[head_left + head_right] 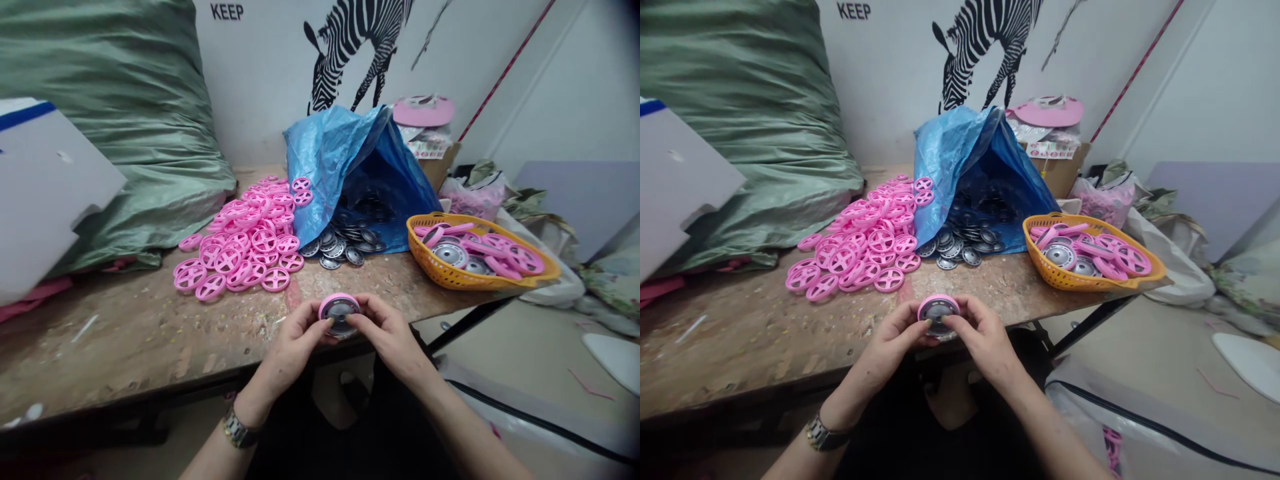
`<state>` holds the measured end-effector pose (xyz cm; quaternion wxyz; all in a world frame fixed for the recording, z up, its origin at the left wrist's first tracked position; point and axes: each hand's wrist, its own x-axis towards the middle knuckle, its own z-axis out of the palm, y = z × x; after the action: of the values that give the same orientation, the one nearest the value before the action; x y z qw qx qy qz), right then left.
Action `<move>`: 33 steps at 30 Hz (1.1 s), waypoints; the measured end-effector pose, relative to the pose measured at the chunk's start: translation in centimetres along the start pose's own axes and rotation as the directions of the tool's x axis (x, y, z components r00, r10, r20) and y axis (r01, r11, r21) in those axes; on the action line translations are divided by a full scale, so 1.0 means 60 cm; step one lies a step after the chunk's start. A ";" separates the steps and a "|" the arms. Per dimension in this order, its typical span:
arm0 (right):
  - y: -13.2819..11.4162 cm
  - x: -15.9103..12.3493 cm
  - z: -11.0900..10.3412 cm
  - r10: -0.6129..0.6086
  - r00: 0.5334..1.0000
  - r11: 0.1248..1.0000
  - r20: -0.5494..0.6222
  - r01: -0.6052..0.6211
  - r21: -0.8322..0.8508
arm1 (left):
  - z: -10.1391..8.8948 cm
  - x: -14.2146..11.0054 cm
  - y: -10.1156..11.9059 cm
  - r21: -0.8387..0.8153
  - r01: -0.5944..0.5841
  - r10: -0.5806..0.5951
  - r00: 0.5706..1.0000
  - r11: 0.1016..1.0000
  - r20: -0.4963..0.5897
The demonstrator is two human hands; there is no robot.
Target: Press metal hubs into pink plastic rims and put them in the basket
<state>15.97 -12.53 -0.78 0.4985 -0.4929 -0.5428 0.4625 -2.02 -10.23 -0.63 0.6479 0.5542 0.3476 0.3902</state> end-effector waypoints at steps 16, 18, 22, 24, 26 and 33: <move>0.001 -0.016 0.015 0.002 0.999 1.000 -0.054 -0.003 -0.024 | 0.027 -0.012 -0.004 0.328 -0.127 0.166 0.982 0.936 -0.091; 0.004 -0.013 0.015 0.018 0.998 1.000 -0.061 -0.017 0.017 | 0.029 -0.011 -0.007 0.285 -0.101 0.132 0.987 0.953 -0.094; 0.006 -0.004 0.013 0.043 0.997 0.997 -0.061 -0.038 0.070 | 0.030 -0.008 -0.007 0.272 -0.069 0.090 0.994 0.960 -0.066; 0.006 -0.001 0.012 0.054 0.996 0.996 -0.077 -0.047 0.082 | 0.029 -0.007 -0.006 0.312 -0.060 0.078 0.996 0.948 -0.046; 0.004 -0.001 0.012 0.058 0.995 0.995 -0.077 -0.051 0.088 | 0.027 -0.007 -0.005 0.314 -0.034 0.049 0.998 0.949 -0.039; 0.002 -0.013 0.017 0.011 0.998 0.988 0.061 -0.020 0.156 | 0.022 -0.007 -0.006 0.186 0.012 0.003 0.997 0.983 -0.080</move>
<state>14.98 -13.33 -1.03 0.5154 -0.4425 -0.5157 0.5221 -1.01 -11.21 -0.80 0.5798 0.5956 0.4092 0.3764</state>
